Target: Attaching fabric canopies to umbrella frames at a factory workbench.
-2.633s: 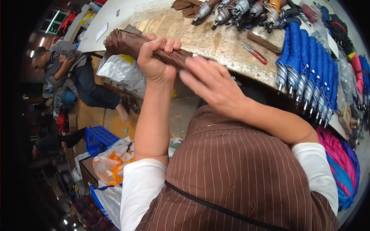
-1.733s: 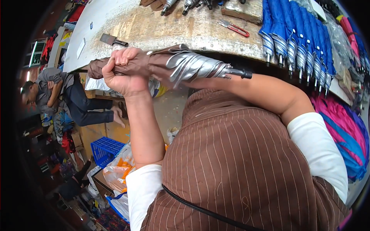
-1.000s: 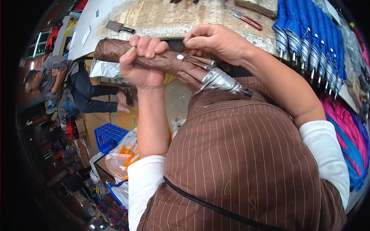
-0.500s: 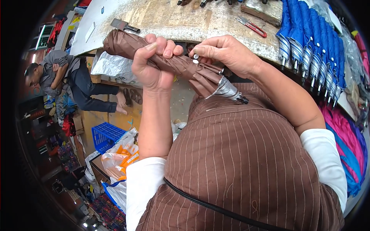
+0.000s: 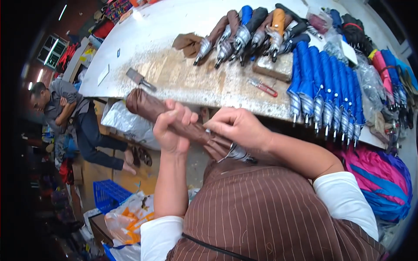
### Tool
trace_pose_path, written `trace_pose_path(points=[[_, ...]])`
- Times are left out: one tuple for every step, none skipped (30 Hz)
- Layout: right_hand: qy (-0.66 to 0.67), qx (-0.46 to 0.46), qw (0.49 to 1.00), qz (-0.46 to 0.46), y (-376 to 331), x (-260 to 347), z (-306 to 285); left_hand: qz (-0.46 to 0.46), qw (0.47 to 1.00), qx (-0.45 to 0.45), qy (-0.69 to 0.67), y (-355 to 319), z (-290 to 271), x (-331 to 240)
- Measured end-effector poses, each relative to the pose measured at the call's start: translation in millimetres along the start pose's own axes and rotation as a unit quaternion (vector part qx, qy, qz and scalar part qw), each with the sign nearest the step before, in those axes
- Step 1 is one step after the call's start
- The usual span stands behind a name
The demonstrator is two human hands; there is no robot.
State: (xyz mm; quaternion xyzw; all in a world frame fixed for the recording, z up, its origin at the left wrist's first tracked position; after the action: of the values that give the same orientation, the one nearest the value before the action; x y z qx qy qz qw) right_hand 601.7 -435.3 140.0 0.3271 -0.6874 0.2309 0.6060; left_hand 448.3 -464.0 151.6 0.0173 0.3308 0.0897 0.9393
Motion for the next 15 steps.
trace_pose_path(points=[[-0.013, -0.023, 0.999, -0.043, -3.1, 3.9, 0.9, 0.001, 1.000, 0.011, -0.004, 1.0, 4.1, -0.1], [-0.025, -0.042, 0.995, -0.085, -5.6, 10.4, 2.2, 0.012, 1.000, 0.006, 0.012, 0.7, 6.4, -2.7], [-0.035, -0.060, 0.989, -0.127, -7.4, 16.8, 0.9, 0.022, 0.999, 0.000, 0.028, 0.5, 8.7, -5.5], [-0.040, -0.062, 0.989, -0.129, -7.8, 17.8, -1.0, 0.032, 0.998, -0.008, 0.046, 0.2, 10.5, -8.0], [-0.036, -0.052, 0.990, -0.124, -8.6, 17.2, -2.5, 0.033, 0.998, -0.004, 0.044, 0.1, 13.5, -8.3], [-0.031, -0.042, 0.992, -0.118, -9.5, 17.5, -4.5, 0.036, 0.998, 0.008, 0.054, 0.2, 18.1, -7.8], [-0.027, -0.031, 0.993, -0.112, -10.9, 18.5, -6.9, 0.040, 0.997, 0.020, 0.062, -0.6, 23.6, -6.5], [-0.030, -0.033, 0.993, -0.113, -10.9, 20.0, -11.9, 0.043, 0.996, 0.031, 0.070, -1.9, 28.9, -5.2], [-0.015, 0.010, 0.996, -0.083, -8.7, 17.9, -13.7, 0.042, 0.996, 0.034, 0.068, -4.3, 33.2, -4.0], [0.001, 0.052, 0.997, -0.052, -7.0, 15.6, -14.9, 0.043, 0.996, 0.042, 0.068, -7.7, 38.5, -3.1], [0.017, 0.093, 0.995, -0.021, -7.5, 12.6, -13.5, 0.044, 0.995, 0.051, 0.068, -11.4, 43.3, -2.3], [0.013, 0.090, 0.996, -0.022, -7.3, 12.5, -16.8, 0.046, 0.995, 0.061, 0.069, -12.8, 48.0, -1.4], [0.035, 0.115, 0.993, -0.006, -7.7, 9.7, -16.5, 0.046, 0.995, 0.064, 0.067, -13.7, 50.7, -0.2], [0.056, 0.139, 0.989, 0.010, -8.2, 6.8, -15.8, 0.046, 0.992, 0.092, 0.071, -15.4, 55.8, 1.3], [0.078, 0.164, 0.983, 0.025, -9.1, 4.4, -14.6, 0.045, 0.989, 0.119, 0.076, -17.0, 60.6, 2.7]])
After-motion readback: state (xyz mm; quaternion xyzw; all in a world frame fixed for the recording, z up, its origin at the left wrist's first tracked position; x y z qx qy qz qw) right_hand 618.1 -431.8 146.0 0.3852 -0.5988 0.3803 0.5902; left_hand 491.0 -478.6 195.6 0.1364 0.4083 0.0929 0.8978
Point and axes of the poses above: each hand's wrist, its own y-axis towards the middle knuckle, its own z-axis out of the palm, x = y × z, the point moved 6 cm from there along y, towards the middle knuckle, and after that the axes turned 1 degree about z, right-handed, at the moved point
